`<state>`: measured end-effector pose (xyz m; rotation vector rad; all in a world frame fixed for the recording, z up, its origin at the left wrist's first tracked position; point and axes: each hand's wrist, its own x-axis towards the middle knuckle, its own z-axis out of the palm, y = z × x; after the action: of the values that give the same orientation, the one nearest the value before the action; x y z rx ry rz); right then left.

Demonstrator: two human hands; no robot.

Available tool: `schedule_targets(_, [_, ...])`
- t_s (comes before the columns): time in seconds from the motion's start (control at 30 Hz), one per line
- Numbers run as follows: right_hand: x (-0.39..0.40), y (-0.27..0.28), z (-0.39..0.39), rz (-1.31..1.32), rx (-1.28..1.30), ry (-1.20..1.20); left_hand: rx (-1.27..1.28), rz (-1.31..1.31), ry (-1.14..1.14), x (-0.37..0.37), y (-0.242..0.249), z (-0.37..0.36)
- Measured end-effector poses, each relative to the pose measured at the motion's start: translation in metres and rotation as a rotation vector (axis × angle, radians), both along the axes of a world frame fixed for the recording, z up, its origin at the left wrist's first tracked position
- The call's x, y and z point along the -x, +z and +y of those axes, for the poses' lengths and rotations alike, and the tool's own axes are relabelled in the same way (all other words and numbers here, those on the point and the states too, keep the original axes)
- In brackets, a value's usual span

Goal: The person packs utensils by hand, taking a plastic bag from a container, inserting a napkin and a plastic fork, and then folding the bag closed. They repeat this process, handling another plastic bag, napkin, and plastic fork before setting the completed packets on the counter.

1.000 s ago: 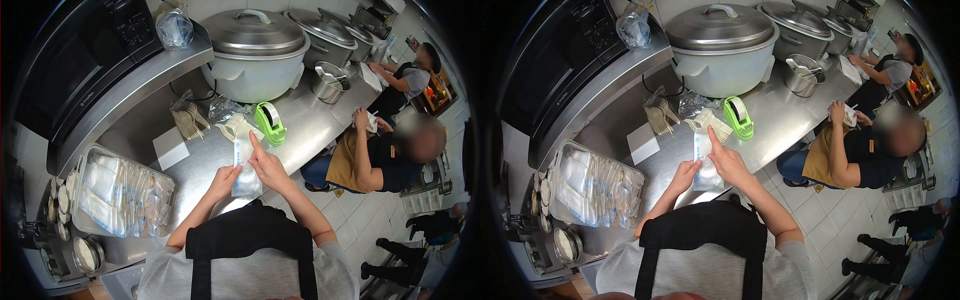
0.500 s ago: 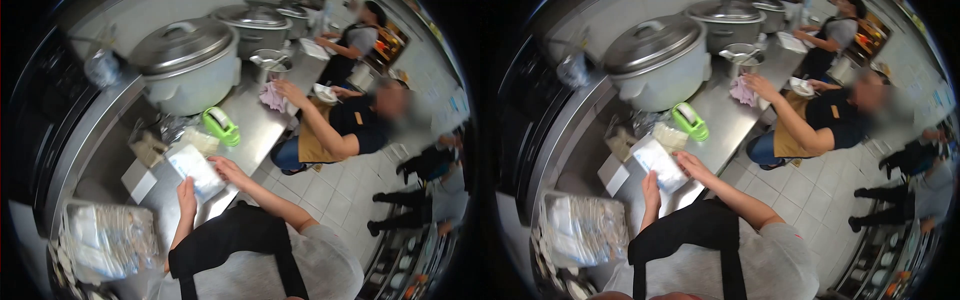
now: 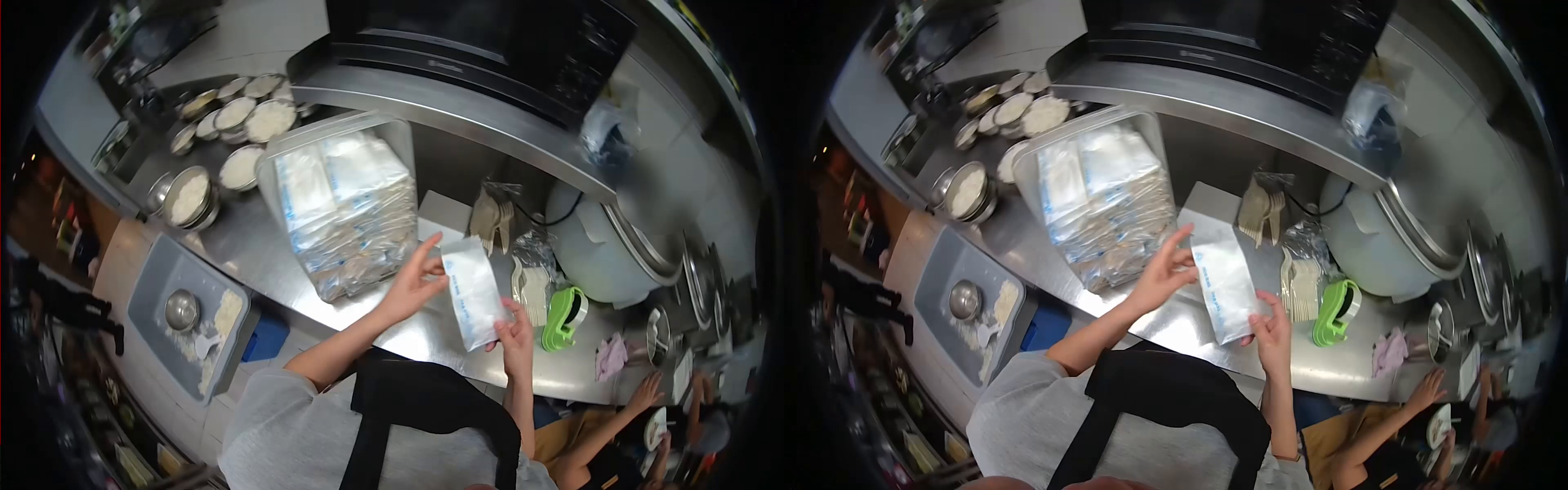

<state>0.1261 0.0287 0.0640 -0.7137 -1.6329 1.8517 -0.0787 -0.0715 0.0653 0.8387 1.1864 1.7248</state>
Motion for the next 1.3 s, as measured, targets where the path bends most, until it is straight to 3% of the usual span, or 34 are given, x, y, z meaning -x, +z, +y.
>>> schedule_targets(0.13, [0.041, 0.046, 0.012, 0.167, -0.051, 0.148, -0.171, 0.440, 0.358, 0.030, 0.039, -0.056])
schedule_targets(0.23, [0.106, 0.067, 0.006, 0.249, -0.101, 0.329, -0.162, 0.480, 0.500, 0.036, 0.057, -0.089])
schedule_targets(0.4, [0.216, 0.087, -0.029, 0.246, -0.099, 0.407, -0.159, 0.539, 0.721, 0.030, 0.064, -0.119])
schedule_targets(0.53, [0.273, 0.101, -0.050, 0.206, -0.263, 0.448, -0.124, 0.561, 0.759, 0.033, 0.067, -0.129])
schedule_targets(0.6, [0.283, 0.120, -0.052, -0.051, -0.624, 0.595, -0.068, 0.700, 0.781, 0.042, 0.073, -0.134])
schedule_targets(0.63, [0.288, 0.123, -0.047, -0.045, -0.621, 0.598, -0.064, 0.705, 0.784, 0.046, 0.077, -0.138])
schedule_targets(0.7, [0.291, 0.126, -0.027, 0.112, -1.143, 0.326, -0.028, 0.736, 0.801, 0.054, 0.089, -0.144])
schedule_targets(0.77, [0.291, 0.128, -0.018, -0.002, -1.205, 0.280, 0.014, 0.756, 0.799, 0.061, 0.105, -0.132])
schedule_targets(0.83, [0.318, 0.101, 0.003, 0.070, -1.423, 0.294, 0.088, 1.161, 0.704, 0.083, 0.108, -0.105])
schedule_targets(0.9, [0.334, 0.095, 0.010, 0.026, -1.406, 0.314, 0.219, 1.462, 0.750, 0.120, 0.089, -0.070])
schedule_targets(0.93, [0.338, 0.098, 0.011, -0.134, -1.476, 0.349, 0.206, 1.462, 0.733, 0.132, 0.095, -0.059])
schedule_targets(0.97, [0.341, 0.101, 0.012, -0.298, -1.537, 0.381, 0.358, 1.407, 0.716, 0.146, 0.101, -0.051])
schedule_targets(1.0, [0.344, 0.098, 0.013, -0.317, -1.528, 0.363, 0.512, 1.349, 0.690, 0.154, 0.103, -0.045])
schedule_targets(1.03, [0.345, 0.090, 0.013, -0.284, -1.471, 0.393, 0.502, 1.350, 0.661, 0.156, 0.097, -0.040])
schedule_targets(1.1, [0.348, 0.077, 0.015, -0.279, -1.402, 0.408, 0.771, 1.454, 0.754, 0.163, 0.073, -0.026])
schedule_targets(1.17, [0.348, 0.062, 0.015, -0.185, -1.397, 0.369, 0.761, 1.500, 0.697, 0.178, 0.051, -0.022])
schedule_targets(1.3, [0.349, 0.061, 0.013, -0.313, -1.423, 0.407, 0.763, 1.511, 0.719, 0.177, 0.042, -0.023])
